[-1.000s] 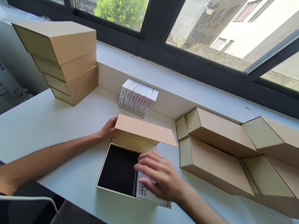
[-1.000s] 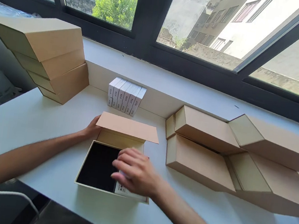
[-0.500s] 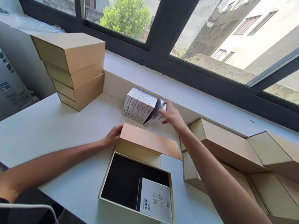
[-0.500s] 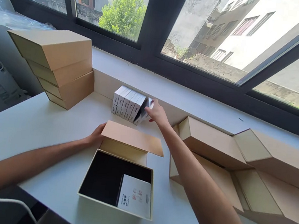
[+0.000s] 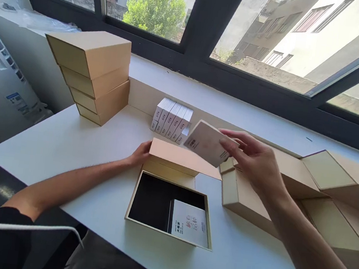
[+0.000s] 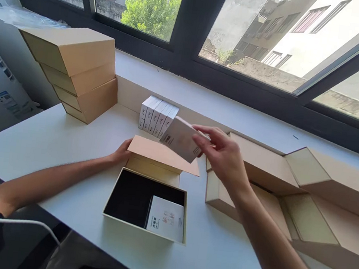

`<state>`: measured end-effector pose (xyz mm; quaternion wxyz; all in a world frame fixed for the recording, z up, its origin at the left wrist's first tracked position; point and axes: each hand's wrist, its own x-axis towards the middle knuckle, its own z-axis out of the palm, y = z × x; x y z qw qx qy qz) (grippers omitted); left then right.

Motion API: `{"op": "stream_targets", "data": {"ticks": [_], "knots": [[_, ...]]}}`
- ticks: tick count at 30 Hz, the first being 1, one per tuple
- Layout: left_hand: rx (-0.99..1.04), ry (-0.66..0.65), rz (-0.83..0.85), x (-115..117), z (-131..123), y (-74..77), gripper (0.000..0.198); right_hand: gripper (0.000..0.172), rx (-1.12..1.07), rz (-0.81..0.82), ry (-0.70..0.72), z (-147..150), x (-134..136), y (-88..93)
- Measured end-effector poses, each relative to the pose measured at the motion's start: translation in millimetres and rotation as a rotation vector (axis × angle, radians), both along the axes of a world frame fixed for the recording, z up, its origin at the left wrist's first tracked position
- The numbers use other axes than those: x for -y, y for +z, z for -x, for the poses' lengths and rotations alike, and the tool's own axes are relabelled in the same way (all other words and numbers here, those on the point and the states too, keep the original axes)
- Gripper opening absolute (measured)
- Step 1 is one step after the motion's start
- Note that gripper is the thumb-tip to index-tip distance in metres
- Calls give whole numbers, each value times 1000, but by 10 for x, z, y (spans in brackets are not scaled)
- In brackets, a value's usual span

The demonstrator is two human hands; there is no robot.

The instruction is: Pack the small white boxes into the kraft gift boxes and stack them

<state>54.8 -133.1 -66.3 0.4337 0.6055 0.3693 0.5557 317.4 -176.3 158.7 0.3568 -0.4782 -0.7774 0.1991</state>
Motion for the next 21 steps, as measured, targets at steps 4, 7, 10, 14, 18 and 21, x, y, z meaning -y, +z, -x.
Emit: {"op": "stream_targets", "data": {"ticks": [4, 7, 10, 14, 18, 21], "knots": [[-13, 42, 32, 15, 10, 21, 25, 28, 372, -199, 400, 362, 450, 13], [-29, 75, 59, 51, 8, 42, 23, 26, 628, -266, 743, 734, 560, -164], [-27, 100, 60, 71, 4, 38, 20, 19, 710, -205, 980, 1015, 605, -403], [-17, 88, 26, 41, 8, 2, 19, 24, 571, -206, 770, 1059, 717, -636], [-2, 84, 9, -3, 10, -1, 18, 37, 785, -33, 280, 917, 896, -818], [25, 154, 8, 57, -47, 21, 17, 58, 978, 51, 249, 879, 1019, -1001]]}}
